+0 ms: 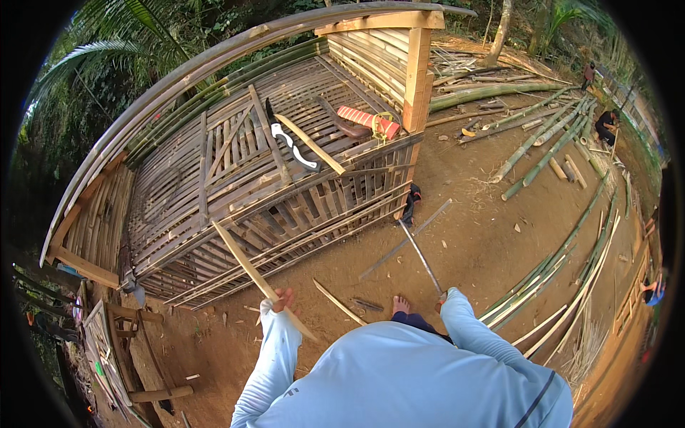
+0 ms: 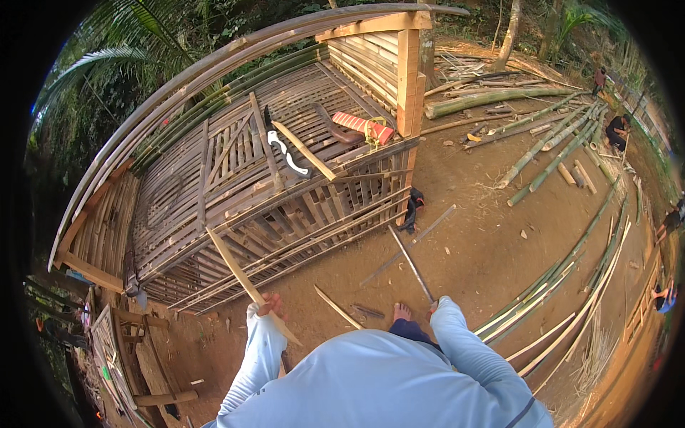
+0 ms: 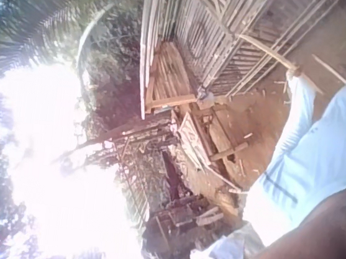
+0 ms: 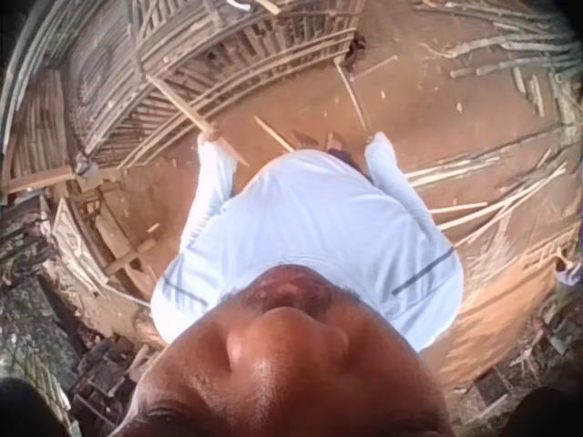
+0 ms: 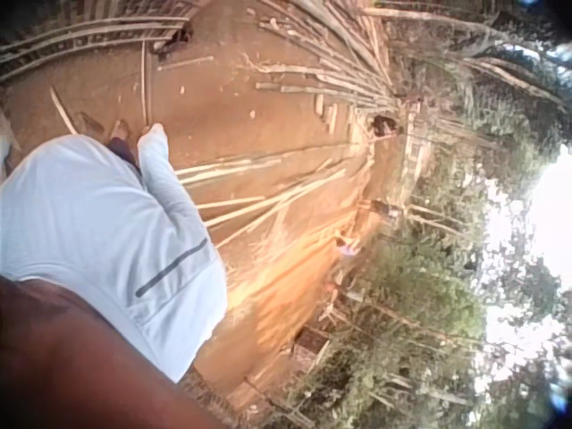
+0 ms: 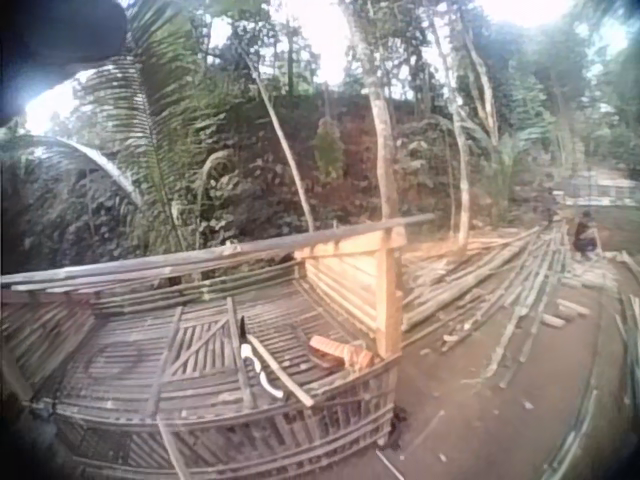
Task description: The person uses a machete to split a bamboo strip into thin slivers. They then weave these slivers into a bamboo frame structure, securing them with a hammer.
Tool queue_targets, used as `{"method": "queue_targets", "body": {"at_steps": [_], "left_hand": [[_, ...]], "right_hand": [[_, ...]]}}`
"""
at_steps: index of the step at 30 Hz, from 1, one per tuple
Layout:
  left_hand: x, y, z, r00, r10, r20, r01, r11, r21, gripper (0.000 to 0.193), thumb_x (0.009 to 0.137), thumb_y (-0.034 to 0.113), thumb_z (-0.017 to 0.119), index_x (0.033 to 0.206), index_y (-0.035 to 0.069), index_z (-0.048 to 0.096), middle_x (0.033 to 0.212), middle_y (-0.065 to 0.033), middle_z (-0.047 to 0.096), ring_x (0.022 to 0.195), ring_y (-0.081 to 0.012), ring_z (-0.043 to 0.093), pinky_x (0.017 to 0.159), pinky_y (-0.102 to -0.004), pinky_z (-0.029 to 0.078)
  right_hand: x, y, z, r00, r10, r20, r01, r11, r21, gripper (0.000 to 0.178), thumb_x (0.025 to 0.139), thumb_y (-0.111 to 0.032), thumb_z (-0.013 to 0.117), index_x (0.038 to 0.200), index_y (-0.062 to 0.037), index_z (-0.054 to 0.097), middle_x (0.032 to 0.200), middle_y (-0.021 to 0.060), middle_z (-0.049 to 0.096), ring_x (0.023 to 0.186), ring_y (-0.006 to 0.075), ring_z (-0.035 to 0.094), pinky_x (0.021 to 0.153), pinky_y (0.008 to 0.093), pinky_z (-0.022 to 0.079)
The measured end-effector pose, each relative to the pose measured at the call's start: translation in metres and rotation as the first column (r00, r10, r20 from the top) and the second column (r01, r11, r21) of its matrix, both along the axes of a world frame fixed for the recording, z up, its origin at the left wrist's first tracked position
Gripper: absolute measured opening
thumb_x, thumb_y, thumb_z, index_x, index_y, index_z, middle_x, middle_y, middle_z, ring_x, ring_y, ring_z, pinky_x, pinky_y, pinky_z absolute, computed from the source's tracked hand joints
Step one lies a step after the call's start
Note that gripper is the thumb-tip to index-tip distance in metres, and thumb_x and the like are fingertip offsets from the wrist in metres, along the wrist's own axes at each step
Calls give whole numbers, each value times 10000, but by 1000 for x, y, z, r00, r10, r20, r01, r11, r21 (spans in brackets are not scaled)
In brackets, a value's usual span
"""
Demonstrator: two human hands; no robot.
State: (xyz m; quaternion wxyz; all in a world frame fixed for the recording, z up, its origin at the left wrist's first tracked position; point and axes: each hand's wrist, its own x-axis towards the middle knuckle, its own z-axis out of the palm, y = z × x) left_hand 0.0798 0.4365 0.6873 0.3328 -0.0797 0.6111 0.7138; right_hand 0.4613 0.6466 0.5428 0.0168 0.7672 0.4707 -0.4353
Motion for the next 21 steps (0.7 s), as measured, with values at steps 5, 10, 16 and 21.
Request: {"method": "queue_targets", "body": {"at_steps": [5, 10, 16, 21], "left_hand": [[-7, -36, -51, 968, 98, 231, -66, 987, -144, 373, 886, 23, 492, 1225, 167, 428, 874, -93, 606, 623, -211, 571, 541, -372, 467], [-2, -57, -102, 914, -227, 337, 274, 957, -97, 295, 974, 376, 570, 1209, 204, 521, 783, -30, 551, 476, -162, 478, 424, -347, 395], [33, -33, -69, 975, -219, 42, 222, 972, -79, 373, 937, 367, 617, 1176, 92, 539, 747, -31, 562, 494, -137, 505, 446, -315, 437], [52, 5, -20, 989, -110, -101, 110, 994, -11, 455, 864, 195, 690, 1263, 40, 535, 849, -54, 624, 652, -144, 617, 562, -297, 514]], "right_hand": [[-86, 5, 55, 882, 445, 151, -454, 890, 29, 219, 836, -149, 682, 1024, -54, 623, 864, 120, 657, 816, 249, 634, 811, 413, 525], [-170, 74, 113, 709, 586, -392, -447, 804, 393, 563, 838, -175, 701, 1328, -154, 423, 1076, 116, 616, 963, 216, 600, 937, 425, 473], [-235, 147, 157, 744, 586, -321, -489, 805, 335, 801, 750, -41, 754, 1426, -148, 339, 1218, 149, 566, 1109, 213, 526, 1017, 367, 419], [-303, 234, 159, 488, -93, -868, 26, 995, -92, 510, 876, -187, 663, 1333, -125, 445, 1144, 171, 615, 980, 315, 613, 884, 424, 498]]}}
